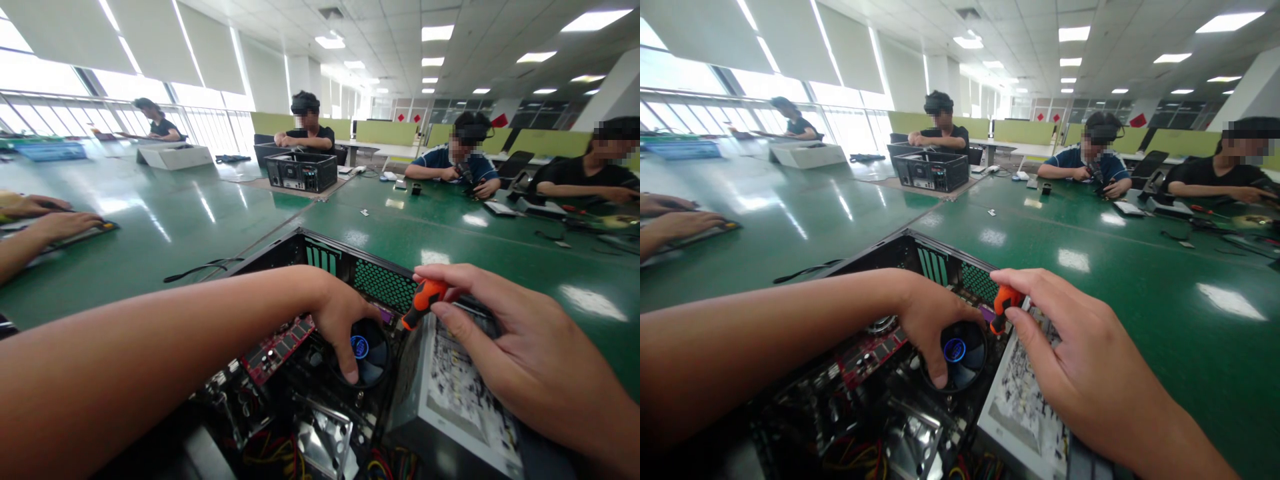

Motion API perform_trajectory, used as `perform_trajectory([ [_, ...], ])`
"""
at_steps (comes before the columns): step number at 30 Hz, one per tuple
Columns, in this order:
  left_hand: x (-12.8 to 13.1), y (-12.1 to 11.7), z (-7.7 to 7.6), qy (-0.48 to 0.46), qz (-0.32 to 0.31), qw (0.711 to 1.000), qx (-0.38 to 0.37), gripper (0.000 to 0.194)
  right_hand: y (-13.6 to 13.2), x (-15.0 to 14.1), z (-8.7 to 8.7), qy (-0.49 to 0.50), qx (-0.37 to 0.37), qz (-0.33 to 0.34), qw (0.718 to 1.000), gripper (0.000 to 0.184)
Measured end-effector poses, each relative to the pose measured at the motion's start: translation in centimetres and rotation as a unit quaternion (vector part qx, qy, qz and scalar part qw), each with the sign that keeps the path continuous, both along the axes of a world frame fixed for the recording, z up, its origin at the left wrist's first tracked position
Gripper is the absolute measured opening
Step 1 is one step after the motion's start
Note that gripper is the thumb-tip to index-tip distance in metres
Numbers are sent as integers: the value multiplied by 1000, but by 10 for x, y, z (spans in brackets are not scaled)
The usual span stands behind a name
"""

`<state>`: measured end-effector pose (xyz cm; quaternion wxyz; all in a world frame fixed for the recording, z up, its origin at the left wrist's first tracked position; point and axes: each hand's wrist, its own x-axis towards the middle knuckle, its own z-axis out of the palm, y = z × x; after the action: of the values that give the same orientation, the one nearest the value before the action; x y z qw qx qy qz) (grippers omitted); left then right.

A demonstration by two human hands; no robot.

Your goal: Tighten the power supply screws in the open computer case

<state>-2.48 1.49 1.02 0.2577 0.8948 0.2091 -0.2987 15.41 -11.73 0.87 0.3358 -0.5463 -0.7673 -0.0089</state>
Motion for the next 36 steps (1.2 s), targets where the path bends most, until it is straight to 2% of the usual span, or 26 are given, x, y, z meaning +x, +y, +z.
perform_trajectory([
  [9, 1, 5, -6, -22, -19, 1000, 4, 84, -1, 1, 1, 2, -8, 9, 1000, 32],
  [14, 2, 4, -5, -12, -1, 1000, -5, 83, -1, 1, 1, 0, -2, 10, 1000, 31],
  [19, 3, 1, -5, -19, 35, 999, 18, 84, -1, 1, 1, 1, -1, 11, 1000, 31],
  [28, 7, -2, -3, 16, -12, 998, 55, 78, -2, 1, 1, 1, -8, 14, 1000, 31],
  [36, 10, -5, -4, -17, -46, 997, 65, 58, -1, 0, 2, -1, -8, 18, 1000, 31],
])
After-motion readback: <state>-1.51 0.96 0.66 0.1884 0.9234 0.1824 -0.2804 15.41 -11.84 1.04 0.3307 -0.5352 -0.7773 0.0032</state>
